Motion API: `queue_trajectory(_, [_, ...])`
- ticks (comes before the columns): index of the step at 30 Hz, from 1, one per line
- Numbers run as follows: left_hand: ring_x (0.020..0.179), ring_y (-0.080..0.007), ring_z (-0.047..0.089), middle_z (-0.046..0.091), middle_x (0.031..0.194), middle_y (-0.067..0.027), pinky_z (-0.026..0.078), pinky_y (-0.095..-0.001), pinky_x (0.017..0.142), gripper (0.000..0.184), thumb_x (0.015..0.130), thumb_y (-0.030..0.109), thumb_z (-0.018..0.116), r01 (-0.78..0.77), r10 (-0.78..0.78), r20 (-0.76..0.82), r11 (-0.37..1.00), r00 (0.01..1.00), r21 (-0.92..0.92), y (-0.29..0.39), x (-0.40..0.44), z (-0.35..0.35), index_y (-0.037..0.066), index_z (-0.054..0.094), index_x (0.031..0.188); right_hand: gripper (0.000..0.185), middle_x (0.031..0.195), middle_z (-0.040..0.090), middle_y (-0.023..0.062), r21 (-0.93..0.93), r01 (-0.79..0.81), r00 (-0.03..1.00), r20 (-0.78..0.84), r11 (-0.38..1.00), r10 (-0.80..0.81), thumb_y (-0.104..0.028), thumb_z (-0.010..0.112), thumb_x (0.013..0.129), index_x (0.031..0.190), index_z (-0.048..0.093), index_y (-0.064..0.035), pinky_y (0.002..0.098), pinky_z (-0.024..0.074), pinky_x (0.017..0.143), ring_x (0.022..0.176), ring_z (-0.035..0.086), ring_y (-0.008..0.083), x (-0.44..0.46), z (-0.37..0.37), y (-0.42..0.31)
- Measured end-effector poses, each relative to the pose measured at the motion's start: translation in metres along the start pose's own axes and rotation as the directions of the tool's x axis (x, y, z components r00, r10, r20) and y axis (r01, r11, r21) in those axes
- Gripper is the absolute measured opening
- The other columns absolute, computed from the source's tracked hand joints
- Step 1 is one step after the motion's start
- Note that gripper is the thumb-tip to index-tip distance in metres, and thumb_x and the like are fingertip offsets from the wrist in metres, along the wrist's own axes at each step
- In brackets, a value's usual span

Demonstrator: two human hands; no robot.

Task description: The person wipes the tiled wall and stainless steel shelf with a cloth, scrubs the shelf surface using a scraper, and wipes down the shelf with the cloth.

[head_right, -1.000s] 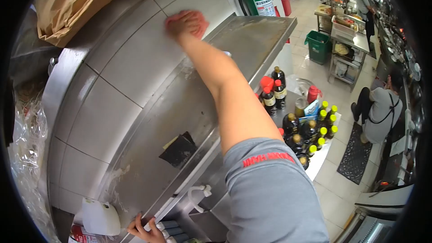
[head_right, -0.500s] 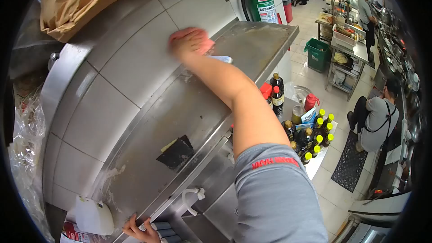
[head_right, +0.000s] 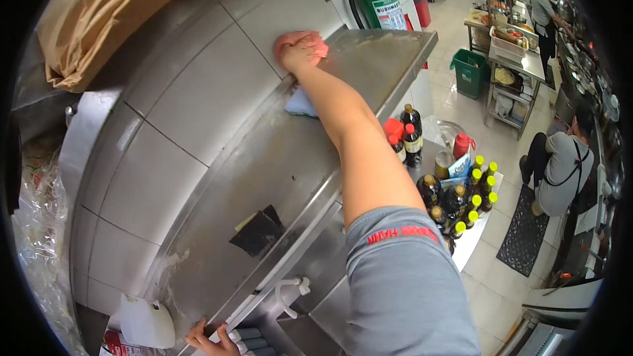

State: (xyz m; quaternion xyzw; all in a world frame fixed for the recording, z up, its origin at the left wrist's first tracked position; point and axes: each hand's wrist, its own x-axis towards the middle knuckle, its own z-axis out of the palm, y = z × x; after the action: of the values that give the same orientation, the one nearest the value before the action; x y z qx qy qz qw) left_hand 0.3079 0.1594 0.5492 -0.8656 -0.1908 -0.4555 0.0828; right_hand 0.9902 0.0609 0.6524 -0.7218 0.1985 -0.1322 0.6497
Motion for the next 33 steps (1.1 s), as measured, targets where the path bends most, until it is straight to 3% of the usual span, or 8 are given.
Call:
queue_trajectory(4, [0.092,-0.0349,0.049,0.051,0.100,-0.0177,0.040,-0.0490,0.082,0.043,0.083,0.041,0.070,-0.006,0.006,-0.026,1.000,1.000,-0.019,0.002,0.000,0.003,0.003,0.063,0.101,0.063,0.154,0.016,0.0202,-0.373,0.118,0.976,0.212,0.920,-0.040,-0.033,0.033,0.093,0.147,0.021,-0.0026,0.0451,0.0166,0.114,0.142,0.016,0.0348,-0.122,0.045,-0.005])
queue_trajectory(7, [0.090,-0.0340,0.049,0.051,0.098,-0.0171,0.041,-0.0482,0.081,0.044,0.082,0.040,0.071,-0.010,0.009,-0.022,0.999,1.000,-0.031,0.001,0.002,0.003,0.002,0.063,0.102,0.064,0.153,0.015,0.0232,-0.243,0.782,0.621,0.391,0.574,-0.680,-0.032,0.036,0.092,0.147,0.020,-0.0021,0.0488,0.0161,0.113,0.141,0.015,0.0390,-0.164,0.028,-0.001])
queue_trajectory(16, [0.092,-0.0358,0.048,0.049,0.102,-0.0195,0.041,-0.0488,0.081,0.046,0.086,0.042,0.065,-0.056,0.056,-0.011,0.998,0.998,-0.002,-0.003,0.000,0.003,0.001,0.060,0.106,0.069,0.148,0.014,0.0324,-0.504,0.485,0.837,0.031,0.715,-0.546,-0.029,0.045,0.089,0.147,0.020,-0.0007,0.0597,0.0144,0.109,0.137,0.009,0.0516,-0.040,0.010,0.007])
queue_trajectory(18, [0.093,-0.0363,0.048,0.049,0.102,-0.0195,0.040,-0.0490,0.082,0.045,0.086,0.041,0.066,-0.041,0.042,0.013,0.999,0.999,-0.030,0.000,0.000,0.002,0.001,0.060,0.106,0.070,0.147,0.014,0.0345,-0.435,0.738,0.654,0.271,0.516,-0.707,-0.028,0.047,0.088,0.147,0.020,-0.0004,0.0622,0.0140,0.108,0.136,0.008,0.0544,-0.130,0.014,0.013])
queue_trajectory(21, [0.094,-0.0365,0.048,0.048,0.101,-0.0192,0.040,-0.0494,0.083,0.046,0.084,0.040,0.069,0.021,-0.021,0.004,0.998,1.000,-0.053,0.003,-0.001,0.003,0.001,0.061,0.107,0.072,0.146,0.013,0.0375,0.283,0.941,0.012,0.520,0.186,-0.854,-0.027,0.050,0.087,0.147,0.020,0.0001,0.0658,0.0135,0.106,0.135,0.007,0.0585,-0.243,-0.027,0.034])
queue_trajectory(26, [0.091,-0.0326,0.049,0.049,0.099,-0.0153,0.042,-0.0457,0.079,0.047,0.078,0.040,0.075,-0.022,0.019,-0.060,0.999,0.998,-0.040,-0.001,0.001,0.004,0.003,0.063,0.104,0.062,0.146,0.025,0.0322,-0.726,0.687,0.423,0.363,0.032,-0.830,-0.030,0.051,0.084,0.138,0.042,0.0002,0.0662,0.0260,0.100,0.133,0.021,0.0557,-0.161,0.013,0.007])
queue_trajectory(29, [0.096,-0.0306,0.045,0.046,0.101,-0.0130,0.038,-0.0413,0.082,0.046,0.071,0.026,0.080,0.029,-0.033,-0.026,0.992,0.999,-0.121,-0.011,-0.008,0.011,0.003,0.058,0.104,0.042,0.134,0.046,0.0282,-0.653,0.598,0.553,-0.083,0.464,-0.829,-0.023,0.049,0.085,0.118,0.062,0.0002,0.0612,0.0394,0.095,0.117,0.046,0.0534,-0.086,0.047,0.004])
queue_trajectory(33, [0.093,-0.0276,0.045,0.047,0.097,-0.0100,0.038,-0.0388,0.081,0.048,0.070,0.030,0.081,-0.057,0.051,-0.068,0.994,0.996,-0.090,-0.014,-0.006,0.012,0.004,0.060,0.104,0.040,0.125,0.052,0.0247,-0.552,0.601,0.765,0.188,0.578,-0.617,-0.023,0.054,0.080,0.113,0.064,-0.0021,0.0575,0.0435,0.089,0.110,0.051,0.0473,-0.164,0.038,0.000])
